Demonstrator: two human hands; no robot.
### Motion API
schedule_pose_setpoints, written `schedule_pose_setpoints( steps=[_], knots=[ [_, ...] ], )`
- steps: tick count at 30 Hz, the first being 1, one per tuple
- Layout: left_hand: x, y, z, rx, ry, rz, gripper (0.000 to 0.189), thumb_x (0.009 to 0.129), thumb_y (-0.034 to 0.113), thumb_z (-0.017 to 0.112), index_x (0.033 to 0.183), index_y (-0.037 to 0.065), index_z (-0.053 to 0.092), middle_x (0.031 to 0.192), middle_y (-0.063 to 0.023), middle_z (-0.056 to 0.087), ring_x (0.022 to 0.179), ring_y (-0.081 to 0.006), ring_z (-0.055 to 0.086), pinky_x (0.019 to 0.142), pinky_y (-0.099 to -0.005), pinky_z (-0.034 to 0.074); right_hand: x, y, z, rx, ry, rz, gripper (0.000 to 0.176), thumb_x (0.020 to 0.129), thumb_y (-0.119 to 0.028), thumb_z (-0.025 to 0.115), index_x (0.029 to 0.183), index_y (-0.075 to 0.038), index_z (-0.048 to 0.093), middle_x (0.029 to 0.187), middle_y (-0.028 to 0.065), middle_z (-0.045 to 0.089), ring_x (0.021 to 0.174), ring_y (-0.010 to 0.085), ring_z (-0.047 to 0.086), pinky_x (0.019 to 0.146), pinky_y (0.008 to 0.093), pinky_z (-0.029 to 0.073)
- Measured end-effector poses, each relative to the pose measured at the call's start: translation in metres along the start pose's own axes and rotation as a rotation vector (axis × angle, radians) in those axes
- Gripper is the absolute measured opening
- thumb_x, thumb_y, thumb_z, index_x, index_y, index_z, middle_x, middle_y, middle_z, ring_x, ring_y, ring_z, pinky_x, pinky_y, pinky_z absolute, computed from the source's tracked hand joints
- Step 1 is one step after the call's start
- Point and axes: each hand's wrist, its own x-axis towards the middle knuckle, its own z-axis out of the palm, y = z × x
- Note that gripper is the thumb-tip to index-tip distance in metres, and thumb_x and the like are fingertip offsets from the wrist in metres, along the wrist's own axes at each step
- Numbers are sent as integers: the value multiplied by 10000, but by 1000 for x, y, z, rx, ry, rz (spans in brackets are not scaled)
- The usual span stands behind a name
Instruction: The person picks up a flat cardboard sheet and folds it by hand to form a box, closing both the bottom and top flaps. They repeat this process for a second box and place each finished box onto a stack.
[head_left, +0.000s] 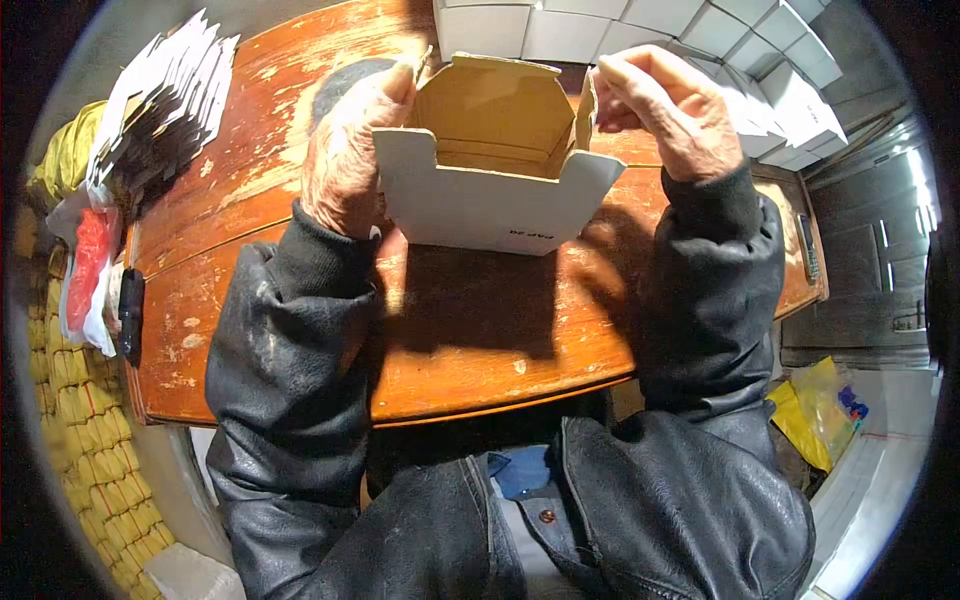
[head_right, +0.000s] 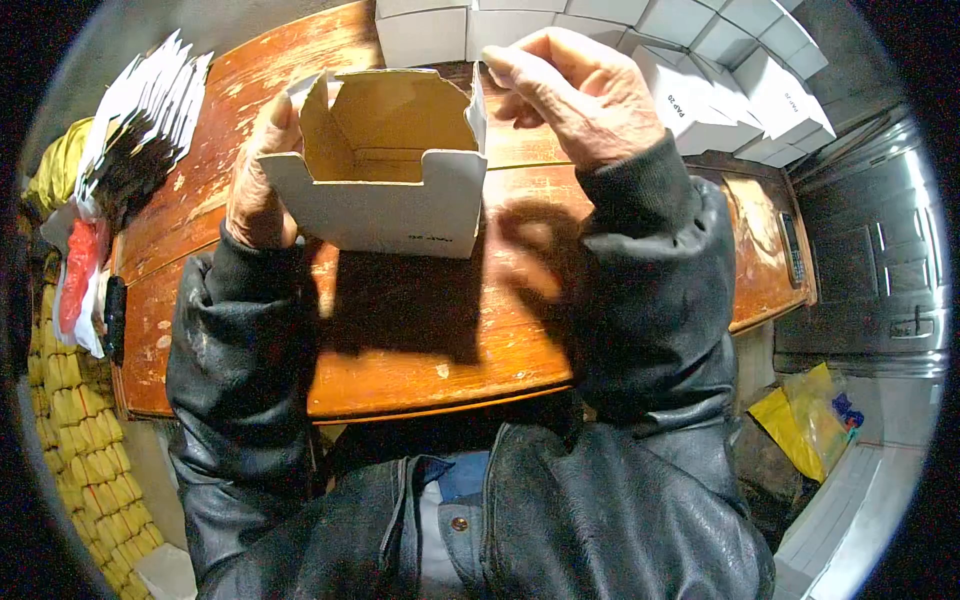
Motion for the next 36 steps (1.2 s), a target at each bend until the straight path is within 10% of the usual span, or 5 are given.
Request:
schedule_pose_setpoints(
  steps=[8, 18, 36],
  knots=[
    [-11, 29, 14, -66, -55, -181, 491, 851, 295, 660, 1207, -20, 538, 1055, -92, 610, 935, -128, 572, 789, -244, 468, -12, -1, 30, 176, -118, -152, 424, 811, -123, 702, 1187, -24, 535, 1108, 70, 594, 1070, 149, 545, 980, 285, 394],
    [-21, 46, 29, 119, -17, -78, 331, 803, -15, 654, 1128, 4, 595, 1140, -97, 606, 995, -164, 589, 880, -285, 466, -8, 7, 25, -53, 128, -141, 230, 824, -77, 695, 1027, -35, 595, 968, 18, 613, 911, 85, 558, 823, 225, 441],
    [-19, 36, 28, 258, -132, 65, 361, 792, 93, 718, 1112, 8, 573, 1012, -89, 610, 959, -162, 605, 842, -271, 491, -6, -5, 28, 8, 16, -189, 292, 899, -126, 571, 1160, -3, 529, 1034, 120, 627, 994, 181, 594, 896, 313, 470]
  ],
)
